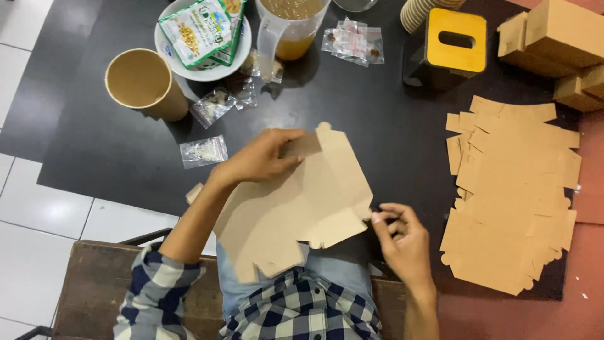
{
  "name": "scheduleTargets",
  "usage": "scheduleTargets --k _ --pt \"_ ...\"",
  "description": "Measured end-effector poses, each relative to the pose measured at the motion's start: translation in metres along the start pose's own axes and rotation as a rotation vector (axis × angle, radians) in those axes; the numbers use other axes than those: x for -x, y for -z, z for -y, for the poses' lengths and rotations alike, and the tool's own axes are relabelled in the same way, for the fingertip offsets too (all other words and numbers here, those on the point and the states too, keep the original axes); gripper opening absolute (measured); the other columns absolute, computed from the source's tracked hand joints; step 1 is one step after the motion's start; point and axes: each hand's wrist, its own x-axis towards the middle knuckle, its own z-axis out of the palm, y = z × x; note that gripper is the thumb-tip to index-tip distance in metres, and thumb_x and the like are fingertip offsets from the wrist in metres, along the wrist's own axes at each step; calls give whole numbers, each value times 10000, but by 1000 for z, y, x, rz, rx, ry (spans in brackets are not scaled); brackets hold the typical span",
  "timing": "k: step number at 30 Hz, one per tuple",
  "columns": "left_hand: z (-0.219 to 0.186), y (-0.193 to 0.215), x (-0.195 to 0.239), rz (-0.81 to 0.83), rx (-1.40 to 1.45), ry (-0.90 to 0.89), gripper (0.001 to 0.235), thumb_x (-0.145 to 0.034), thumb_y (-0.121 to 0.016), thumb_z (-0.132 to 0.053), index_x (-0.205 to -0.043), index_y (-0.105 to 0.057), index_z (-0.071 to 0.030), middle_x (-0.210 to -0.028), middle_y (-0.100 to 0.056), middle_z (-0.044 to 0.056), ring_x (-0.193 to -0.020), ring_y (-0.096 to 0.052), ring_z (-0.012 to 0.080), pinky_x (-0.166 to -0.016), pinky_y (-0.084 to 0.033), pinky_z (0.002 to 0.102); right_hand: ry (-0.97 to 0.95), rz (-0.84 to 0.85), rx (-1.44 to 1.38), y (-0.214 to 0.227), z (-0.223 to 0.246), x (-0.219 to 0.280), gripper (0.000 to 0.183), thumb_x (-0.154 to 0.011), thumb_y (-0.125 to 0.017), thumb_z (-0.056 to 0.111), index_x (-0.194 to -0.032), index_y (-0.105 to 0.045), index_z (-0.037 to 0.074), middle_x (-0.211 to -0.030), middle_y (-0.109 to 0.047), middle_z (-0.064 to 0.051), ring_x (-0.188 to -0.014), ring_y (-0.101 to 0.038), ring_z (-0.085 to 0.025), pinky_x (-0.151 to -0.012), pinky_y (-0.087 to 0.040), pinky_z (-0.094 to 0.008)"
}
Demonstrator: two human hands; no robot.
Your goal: The person folds flat cardboard box blanks into three-dimensional boxes by hand. They repeatedly fold flaps, tuck tabs into slots, and press seams to form the box shape. Completed boxes are stacked on the table.
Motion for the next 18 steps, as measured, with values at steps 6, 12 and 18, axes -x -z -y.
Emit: scheduleTargets --k 6,12,18 --pt "1 -26 -44 59 -272 44 455 -854 -647 -2 -1290 -701 -120 -1072 -770 147 -998 -717 435 -879 -543 531 161 -31 37 8 6 -20 310 -963 -671 181 -1210 -697 -4 -1131 -643 -206 -816 -686 -302 -617 -527 -352" --pt "-4 -73 -67 -193 -638 -110 771 -798 -767 -63 -1479 -434 -207 -1564 -363 192 -1215 -612 388 -1039 -458 533 148 -103 25 -9 -36 -29 209 -908 -749 158 -1062 -773 19 -821 -744 -124 -634 -652 -169 -542 -454 -268" --pt "-20 -111 -10 -169 -530 65 976 -756 -836 -522 -1505 -424 -50 -1639 -211 313 -1507 -195 487 -1170 -94 696 207 -250 20 -19 -35 -33 176 -883 -732 92 -1037 -767 14 -741 -745 -126 -500 -588 -147 -467 -406 -255"
